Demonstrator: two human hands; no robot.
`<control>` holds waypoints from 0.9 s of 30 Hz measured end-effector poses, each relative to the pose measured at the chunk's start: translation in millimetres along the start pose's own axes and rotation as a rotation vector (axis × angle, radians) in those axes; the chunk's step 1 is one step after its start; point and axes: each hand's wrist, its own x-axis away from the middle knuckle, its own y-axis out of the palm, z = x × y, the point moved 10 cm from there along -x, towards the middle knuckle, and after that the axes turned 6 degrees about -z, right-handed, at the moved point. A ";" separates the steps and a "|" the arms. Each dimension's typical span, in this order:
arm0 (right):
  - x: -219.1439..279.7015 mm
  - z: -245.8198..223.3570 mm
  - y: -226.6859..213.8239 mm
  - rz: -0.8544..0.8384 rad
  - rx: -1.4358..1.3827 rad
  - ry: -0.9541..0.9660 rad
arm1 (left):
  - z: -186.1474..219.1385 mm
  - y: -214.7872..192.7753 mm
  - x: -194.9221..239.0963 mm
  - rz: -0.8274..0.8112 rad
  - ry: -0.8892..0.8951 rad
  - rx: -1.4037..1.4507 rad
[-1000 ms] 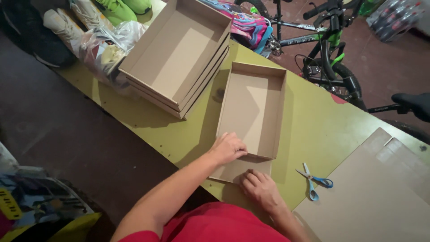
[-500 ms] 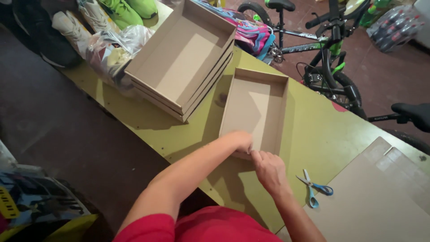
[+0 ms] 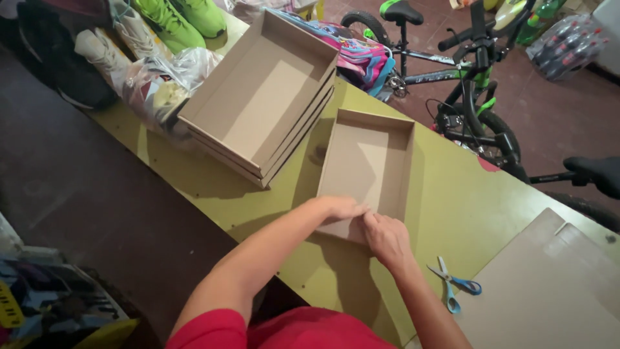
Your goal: Folding flat cardboard sheets into rectangular boxes
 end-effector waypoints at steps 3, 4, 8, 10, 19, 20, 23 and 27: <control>3.4 4.9 18.1 -0.008 0.007 -0.006 | -10.3 -2.8 -10.9 0.252 0.091 -0.101; 1.9 8.1 26.5 -0.086 -0.033 0.031 | -4.6 -11.2 3.0 0.463 0.143 -0.344; -0.3 17.1 41.0 -0.193 -0.121 0.124 | -4.2 35.2 22.1 1.001 0.384 -0.914; -0.6 19.4 41.4 -0.186 -0.127 0.146 | -0.9 58.1 40.5 1.081 0.438 -0.959; 16.0 -38.4 -31.7 0.145 0.000 -0.002 | 11.1 79.2 76.9 1.352 0.418 -0.892; 17.5 -50.8 -45.5 0.177 0.019 -0.028 | 10.7 76.3 78.4 1.310 0.368 -0.850; 32.2 -51.6 -30.4 0.086 0.127 0.084 | 9.0 77.1 69.3 1.307 0.278 -0.893; 32.2 -39.9 -5.4 0.019 0.154 0.115 | -9.5 75.6 31.2 1.178 0.187 -0.892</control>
